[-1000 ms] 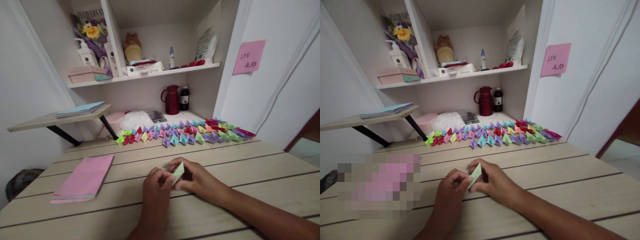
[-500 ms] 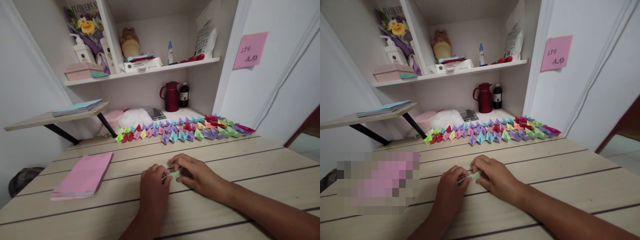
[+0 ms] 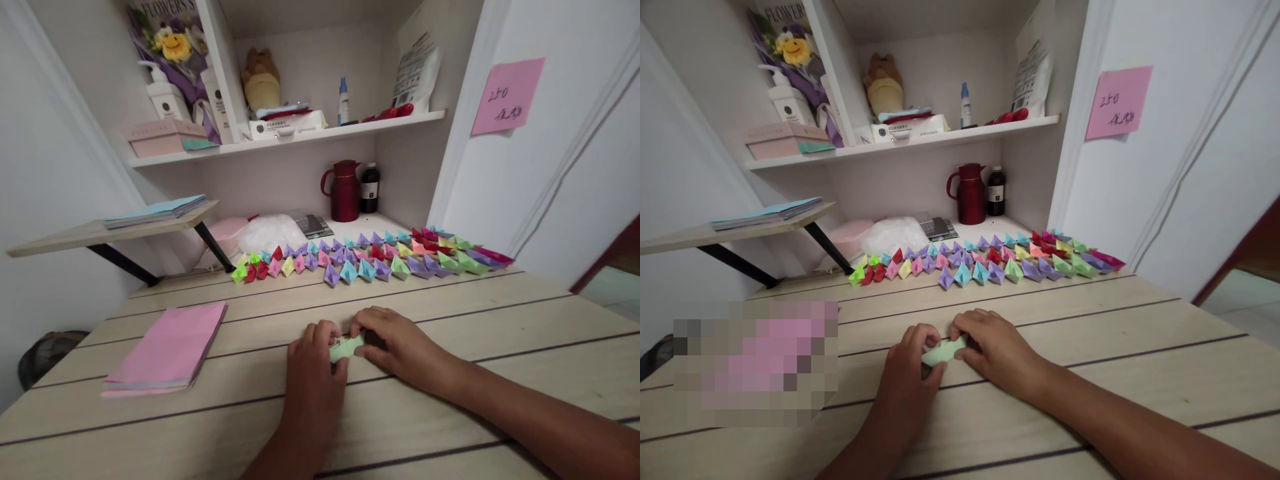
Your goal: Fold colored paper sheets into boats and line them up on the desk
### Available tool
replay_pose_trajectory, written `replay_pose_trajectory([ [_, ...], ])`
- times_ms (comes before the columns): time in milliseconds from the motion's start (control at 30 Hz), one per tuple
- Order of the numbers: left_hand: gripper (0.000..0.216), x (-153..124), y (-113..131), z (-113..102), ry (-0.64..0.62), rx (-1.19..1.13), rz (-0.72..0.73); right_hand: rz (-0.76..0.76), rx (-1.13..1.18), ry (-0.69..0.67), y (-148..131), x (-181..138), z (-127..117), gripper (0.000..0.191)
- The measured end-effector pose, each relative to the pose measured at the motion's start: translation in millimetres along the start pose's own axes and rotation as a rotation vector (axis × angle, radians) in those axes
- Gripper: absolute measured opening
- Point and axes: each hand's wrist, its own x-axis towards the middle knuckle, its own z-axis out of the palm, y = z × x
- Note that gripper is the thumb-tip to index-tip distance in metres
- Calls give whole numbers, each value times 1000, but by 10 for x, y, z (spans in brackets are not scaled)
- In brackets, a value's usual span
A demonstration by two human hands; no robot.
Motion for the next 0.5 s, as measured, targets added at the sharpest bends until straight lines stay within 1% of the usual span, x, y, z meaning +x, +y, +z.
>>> replay_pose_trajectory([
  [133,28,-11,-8,22,-16,-7,25,5,-5,4,35,8,-20,16],
  [267,25,-3,-5,26,-34,-22,-8,-10,20,9,66,-8,-36,13],
  [367,23,-2,-3,23,-46,2,-12,-43,31,-7,72,-18,-62,9],
  [500,22,-8,-6,14,-58,27,0,-107,50,-55,87,-23,-98,12],
])
